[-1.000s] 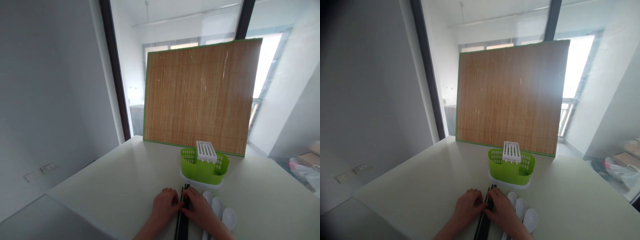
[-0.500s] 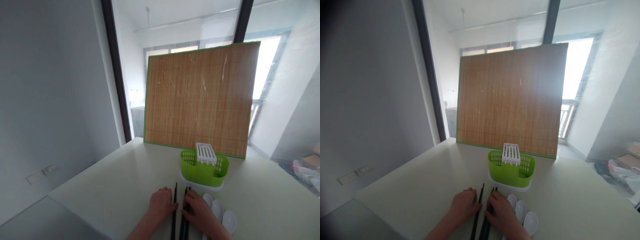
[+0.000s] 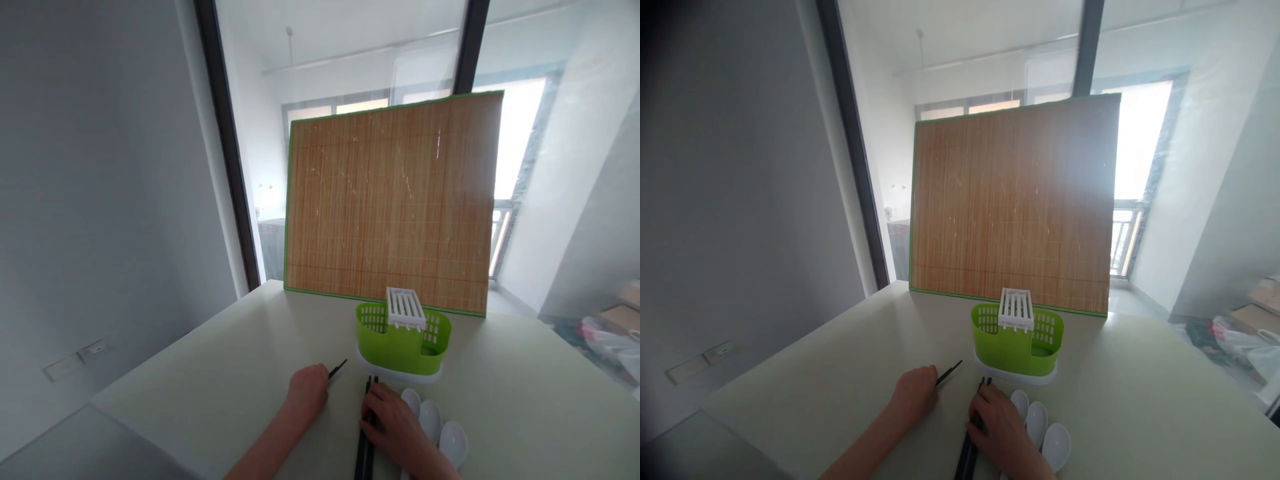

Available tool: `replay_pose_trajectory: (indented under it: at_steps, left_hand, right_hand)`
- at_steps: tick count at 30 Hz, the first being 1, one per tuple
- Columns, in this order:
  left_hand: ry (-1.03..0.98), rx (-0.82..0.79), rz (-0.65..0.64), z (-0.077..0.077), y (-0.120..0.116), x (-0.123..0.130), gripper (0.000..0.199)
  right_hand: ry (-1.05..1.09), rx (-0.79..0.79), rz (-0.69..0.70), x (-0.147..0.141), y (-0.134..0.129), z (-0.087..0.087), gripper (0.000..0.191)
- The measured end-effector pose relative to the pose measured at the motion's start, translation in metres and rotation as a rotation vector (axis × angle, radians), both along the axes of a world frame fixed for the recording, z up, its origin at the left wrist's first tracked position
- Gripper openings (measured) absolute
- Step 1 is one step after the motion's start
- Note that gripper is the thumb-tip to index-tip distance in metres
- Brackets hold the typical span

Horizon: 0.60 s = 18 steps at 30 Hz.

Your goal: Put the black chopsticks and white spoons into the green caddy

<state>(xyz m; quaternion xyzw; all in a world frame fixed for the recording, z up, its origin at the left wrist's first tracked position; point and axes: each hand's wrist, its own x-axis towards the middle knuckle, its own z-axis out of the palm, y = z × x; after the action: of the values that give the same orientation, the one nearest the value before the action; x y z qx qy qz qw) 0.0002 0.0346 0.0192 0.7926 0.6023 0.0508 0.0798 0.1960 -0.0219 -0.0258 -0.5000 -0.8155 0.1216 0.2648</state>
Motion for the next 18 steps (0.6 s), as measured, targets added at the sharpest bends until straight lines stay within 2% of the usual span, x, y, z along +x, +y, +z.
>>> replay_pose_trajectory:
  at_steps: [5,8,11,14,16,18]
  left_hand:
    - [0.032,0.081,-0.048,0.0,0.005,-0.003,0.027]
    - [-0.049,0.143,-0.1,0.014,0.006,-0.004,0.023]
    - [-0.36,0.169,-0.196,0.035,0.003,-0.002,0.02]
    - [-0.742,0.059,-0.256,0.052,-0.003,0.007,0.021]
    - [-0.93,-0.005,-0.264,0.056,-0.007,0.015,0.022]
    - [-1.061,-0.023,-0.251,0.055,-0.012,0.024,0.022]
  right_hand:
    - [-0.028,0.0,-0.009,-0.001,0.0,0.0,0.014]
    - [-0.022,0.011,-0.006,-0.001,0.0,0.0,0.014]
    - [0.018,0.01,-0.005,-0.001,0.0,0.001,0.026]
    - [0.105,-0.018,-0.008,-0.003,-0.001,0.002,0.052]
    - [0.166,-0.045,-0.011,-0.005,-0.001,0.002,0.062]
    - [0.207,-0.074,-0.006,-0.007,-0.001,0.002,0.062]
